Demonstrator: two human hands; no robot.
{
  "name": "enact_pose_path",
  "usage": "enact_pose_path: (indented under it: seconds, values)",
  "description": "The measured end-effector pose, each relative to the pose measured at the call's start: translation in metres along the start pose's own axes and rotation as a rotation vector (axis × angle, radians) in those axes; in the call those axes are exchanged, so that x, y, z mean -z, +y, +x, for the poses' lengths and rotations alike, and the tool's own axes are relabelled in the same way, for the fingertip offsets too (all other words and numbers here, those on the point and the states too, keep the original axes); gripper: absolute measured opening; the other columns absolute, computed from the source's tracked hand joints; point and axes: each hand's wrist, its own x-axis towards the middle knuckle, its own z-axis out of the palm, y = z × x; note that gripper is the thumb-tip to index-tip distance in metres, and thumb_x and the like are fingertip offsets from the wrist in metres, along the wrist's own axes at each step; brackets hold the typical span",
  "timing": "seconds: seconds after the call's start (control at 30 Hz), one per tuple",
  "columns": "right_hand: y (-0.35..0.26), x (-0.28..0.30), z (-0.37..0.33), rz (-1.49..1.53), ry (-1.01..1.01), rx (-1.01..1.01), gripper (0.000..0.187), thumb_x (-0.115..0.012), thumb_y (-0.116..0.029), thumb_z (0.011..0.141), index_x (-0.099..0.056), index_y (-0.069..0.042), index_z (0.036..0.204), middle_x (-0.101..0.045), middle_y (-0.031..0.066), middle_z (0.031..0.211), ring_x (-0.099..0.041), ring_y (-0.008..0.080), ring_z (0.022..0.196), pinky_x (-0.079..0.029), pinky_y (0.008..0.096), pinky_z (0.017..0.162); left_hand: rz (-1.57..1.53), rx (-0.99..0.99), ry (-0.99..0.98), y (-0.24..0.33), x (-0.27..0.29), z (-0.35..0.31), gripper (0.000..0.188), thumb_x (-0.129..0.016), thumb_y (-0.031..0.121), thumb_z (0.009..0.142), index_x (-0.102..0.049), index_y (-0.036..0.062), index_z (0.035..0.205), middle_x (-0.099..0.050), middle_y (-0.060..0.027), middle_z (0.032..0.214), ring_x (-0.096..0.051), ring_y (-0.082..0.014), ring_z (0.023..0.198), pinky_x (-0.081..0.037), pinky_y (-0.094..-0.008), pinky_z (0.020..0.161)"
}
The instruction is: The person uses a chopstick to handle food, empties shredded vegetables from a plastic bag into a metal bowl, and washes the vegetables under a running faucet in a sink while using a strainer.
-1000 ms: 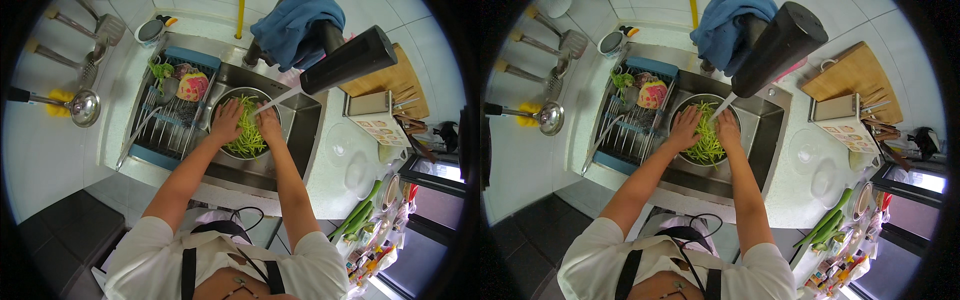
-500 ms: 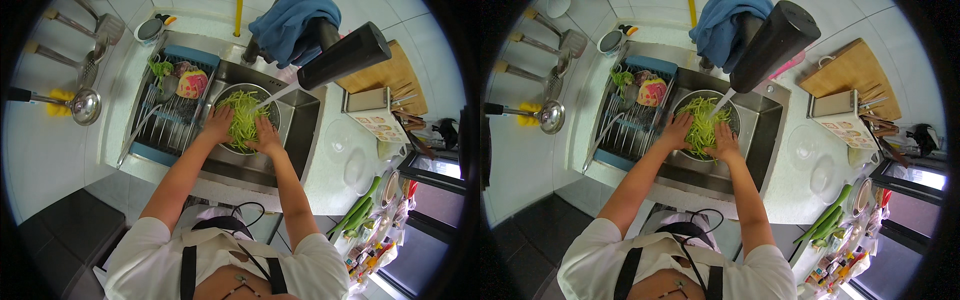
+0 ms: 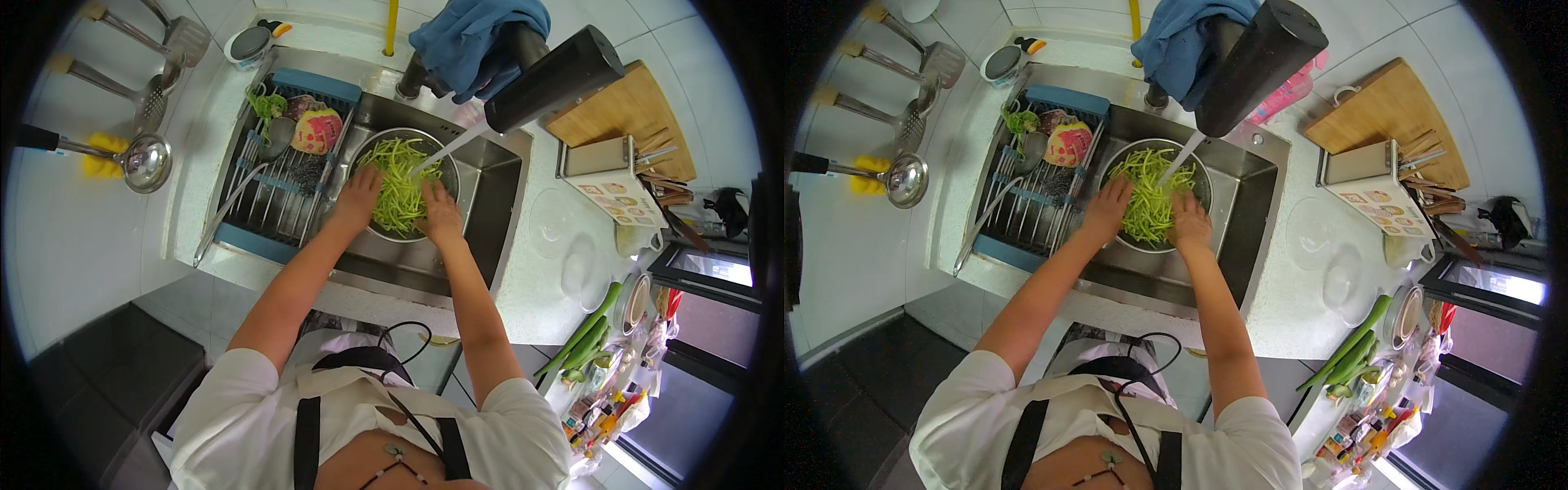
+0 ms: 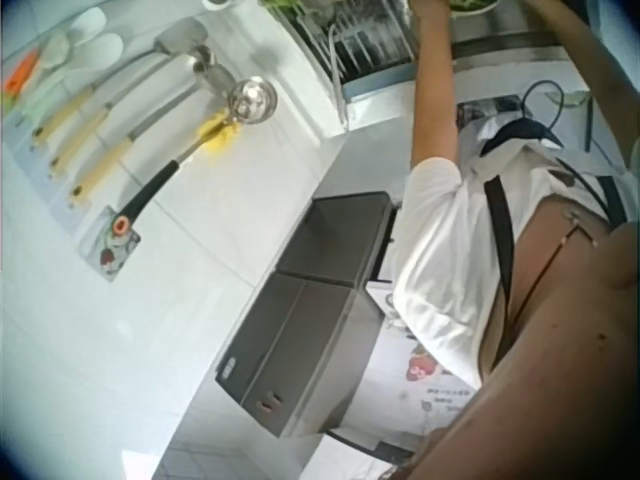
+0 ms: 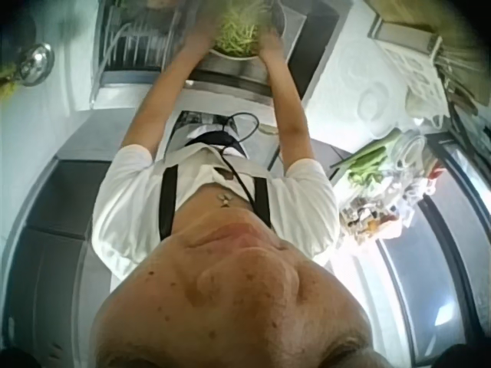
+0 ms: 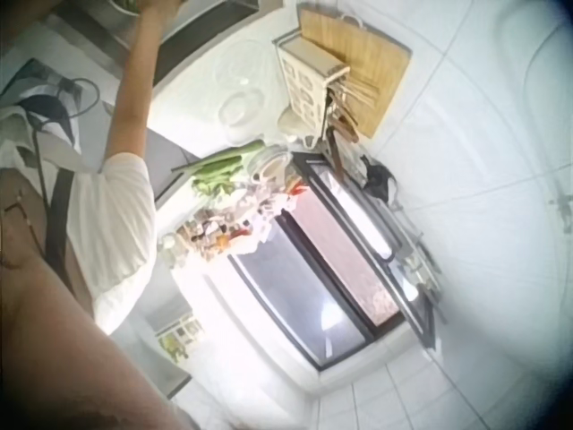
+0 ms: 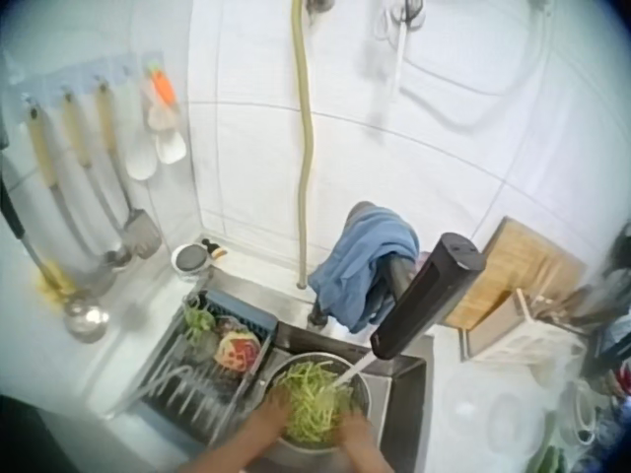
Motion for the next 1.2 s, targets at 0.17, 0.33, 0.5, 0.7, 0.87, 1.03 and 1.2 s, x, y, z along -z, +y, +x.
enact_pose_path:
  seconds: [0.17,0.33,0.5,0.7,0.87,1.03,1.2]
  values:
    - [0.003,-0.014,0.026,0.479,-0.131,-0.330,0.085,-0.068,-0.035,0.069,-0.022,-0.001,0.131,-0.036,0.0248,0.127,-0.044,0.0371,0.110,-0.038,0.0390,0.090,-0.525,0.303,0.065,-0.003,-0.035,0.012,0.084,-0.062,0.010,0.070,-0.010,0.0003,0.135,-0.024,-0.0250,0.134,-0.036,-0.0394,0.116,-0.035,-0.0413,0.094]
    - [0.024,-0.077,0.074,1.303,0.029,-0.249,0.087,-0.071,-0.029,0.068,-0.022,0.005,0.130,-0.042,0.0205,0.124,-0.043,0.0268,0.113,-0.037,0.0314,0.090,-0.960,0.508,-0.150,0.000,-0.021,0.059,0.096,-0.067,0.020,0.065,-0.004,0.0013,0.136,-0.021,-0.0274,0.134,-0.027,-0.0386,0.123,-0.035,-0.0405,0.095]
    - [0.003,-0.039,0.047,1.037,0.115,-0.365,0.081,-0.072,-0.025,0.061,-0.030,0.003,0.125,-0.050,0.0203,0.115,-0.051,0.0290,0.104,-0.041,0.0335,0.087,-1.145,0.474,0.046,0.004,-0.014,0.052,0.081,-0.071,0.025,0.060,-0.029,0.0050,0.128,-0.038,-0.0256,0.123,-0.039,-0.0390,0.113,-0.035,-0.0413,0.093]
    - [0.008,-0.011,0.033,0.784,0.270,-0.457,0.076,-0.069,-0.024,0.061,-0.034,-0.001,0.124,-0.057,0.0213,0.103,-0.055,0.0341,0.096,-0.043,0.0349,0.084,-0.852,0.569,0.229,0.010,0.006,0.036,0.068,-0.066,0.016,0.062,-0.037,0.0043,0.122,-0.044,-0.0232,0.114,-0.042,-0.0375,0.108,-0.034,-0.0408,0.093]
    - [0.007,-0.004,0.019,0.823,0.404,-0.115,0.085,-0.068,-0.019,0.066,-0.019,-0.009,0.135,-0.024,0.0240,0.134,-0.031,0.0352,0.122,-0.033,0.0387,0.096,-1.167,0.373,0.287,-0.001,-0.015,0.039,0.074,-0.060,0.012,0.066,-0.026,0.0016,0.131,-0.032,-0.0230,0.128,-0.031,-0.0378,0.119,-0.027,-0.0403,0.099]
    - [-0.013,-0.020,0.003,0.404,0.152,-0.063,0.095,-0.070,-0.032,0.066,-0.010,-0.020,0.138,-0.003,0.0197,0.141,-0.019,0.0416,0.126,-0.027,0.0419,0.100,-0.669,0.243,0.063,0.018,-0.025,0.026,0.075,-0.056,0.016,0.072,-0.017,0.0025,0.135,-0.015,-0.0218,0.139,-0.013,-0.0356,0.129,-0.018,-0.0468,0.102]
    - [-0.014,-0.043,0.021,0.077,0.037,-0.125,0.094,-0.065,-0.043,0.070,-0.003,-0.025,0.138,0.010,0.0134,0.143,-0.005,0.0411,0.129,-0.022,0.0464,0.101,-0.183,0.164,0.001,0.027,-0.033,0.015,0.071,-0.052,0.022,0.079,-0.014,0.0003,0.134,-0.006,-0.0203,0.141,-0.007,-0.0330,0.131,-0.014,-0.0467,0.104]
